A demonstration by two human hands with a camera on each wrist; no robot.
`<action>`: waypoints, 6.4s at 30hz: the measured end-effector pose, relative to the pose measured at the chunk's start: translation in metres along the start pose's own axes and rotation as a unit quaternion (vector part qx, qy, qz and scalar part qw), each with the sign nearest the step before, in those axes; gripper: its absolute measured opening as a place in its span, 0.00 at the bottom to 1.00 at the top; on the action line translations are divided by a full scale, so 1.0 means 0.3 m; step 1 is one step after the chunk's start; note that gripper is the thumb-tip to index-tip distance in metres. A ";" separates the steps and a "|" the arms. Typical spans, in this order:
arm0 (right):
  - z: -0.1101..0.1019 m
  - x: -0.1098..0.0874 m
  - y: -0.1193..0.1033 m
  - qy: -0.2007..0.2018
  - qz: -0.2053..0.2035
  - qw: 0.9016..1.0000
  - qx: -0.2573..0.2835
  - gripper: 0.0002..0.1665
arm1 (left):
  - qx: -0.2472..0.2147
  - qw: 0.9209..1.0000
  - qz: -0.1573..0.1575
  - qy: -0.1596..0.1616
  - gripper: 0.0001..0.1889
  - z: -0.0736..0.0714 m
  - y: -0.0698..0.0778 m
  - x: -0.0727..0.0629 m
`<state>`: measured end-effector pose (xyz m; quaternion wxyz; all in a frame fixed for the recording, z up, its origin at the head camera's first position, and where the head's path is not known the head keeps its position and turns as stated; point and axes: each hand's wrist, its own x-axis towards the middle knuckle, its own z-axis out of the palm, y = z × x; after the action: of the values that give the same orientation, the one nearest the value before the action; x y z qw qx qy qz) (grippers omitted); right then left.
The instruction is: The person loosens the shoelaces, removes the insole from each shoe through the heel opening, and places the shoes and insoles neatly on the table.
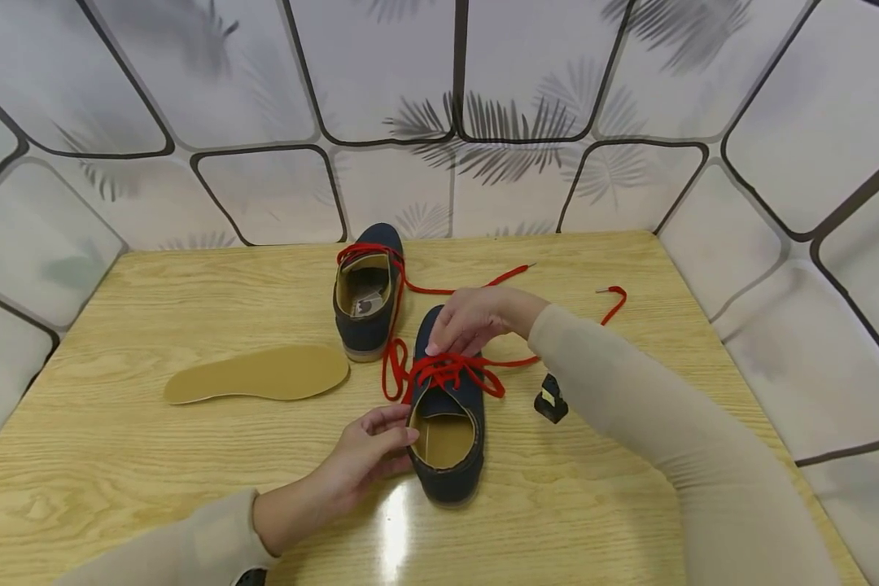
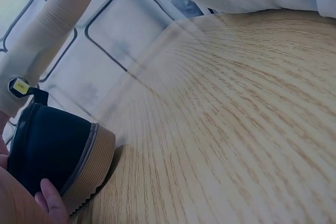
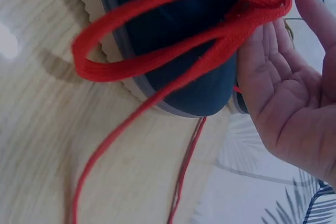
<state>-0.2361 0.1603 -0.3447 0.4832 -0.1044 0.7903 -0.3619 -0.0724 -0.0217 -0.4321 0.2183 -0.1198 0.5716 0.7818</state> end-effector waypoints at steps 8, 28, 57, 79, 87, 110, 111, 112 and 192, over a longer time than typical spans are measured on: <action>0.005 -0.006 -0.020 -0.021 0.041 0.998 -0.052 0.05 | 0.002 1.000 -0.005 0.001 0.27 -0.002 0.003 0.001; -0.100 -0.020 -0.026 0.138 -0.090 0.928 0.334 0.08 | 0.002 1.000 0.000 -0.002 0.26 0.007 -0.001 -0.001; -0.086 -0.012 -0.142 0.214 -0.147 0.924 0.279 0.14 | 0.002 1.000 0.000 -0.003 0.26 -0.002 -0.008 0.007; 0.076 -0.019 0.047 0.165 -0.109 0.942 0.271 0.17 | -0.001 1.000 0.001 0.003 0.27 -0.001 -0.016 -0.005; 0.032 -0.077 0.096 0.145 -0.093 0.971 0.168 0.21 | 0.003 1.000 0.003 -0.001 0.27 0.003 0.003 -0.005; 0.139 -0.137 0.128 0.132 -0.021 0.991 0.022 0.17 | 0.006 1.000 0.008 -0.002 0.26 0.001 -0.004 -0.008; 0.143 -0.133 0.126 0.136 -0.019 0.990 0.019 0.18 | 0.005 1.000 0.009 -0.002 0.26 0.002 -0.005 -0.007; 0.147 -0.131 0.125 0.139 -0.018 0.990 0.018 0.18 | 0.004 1.000 0.010 -0.003 0.27 0.003 -0.005 -0.006; -0.140 -0.225 0.107 0.093 -0.024 0.732 0.674 0.22 | 0.015 1.000 0.011 -0.002 0.27 -0.002 -0.001 -0.004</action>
<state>-0.2308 0.2378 -0.3085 0.3421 0.2638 0.3769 -0.8194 -0.0712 -0.0224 -0.4321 0.2123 -0.1082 0.5844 0.7757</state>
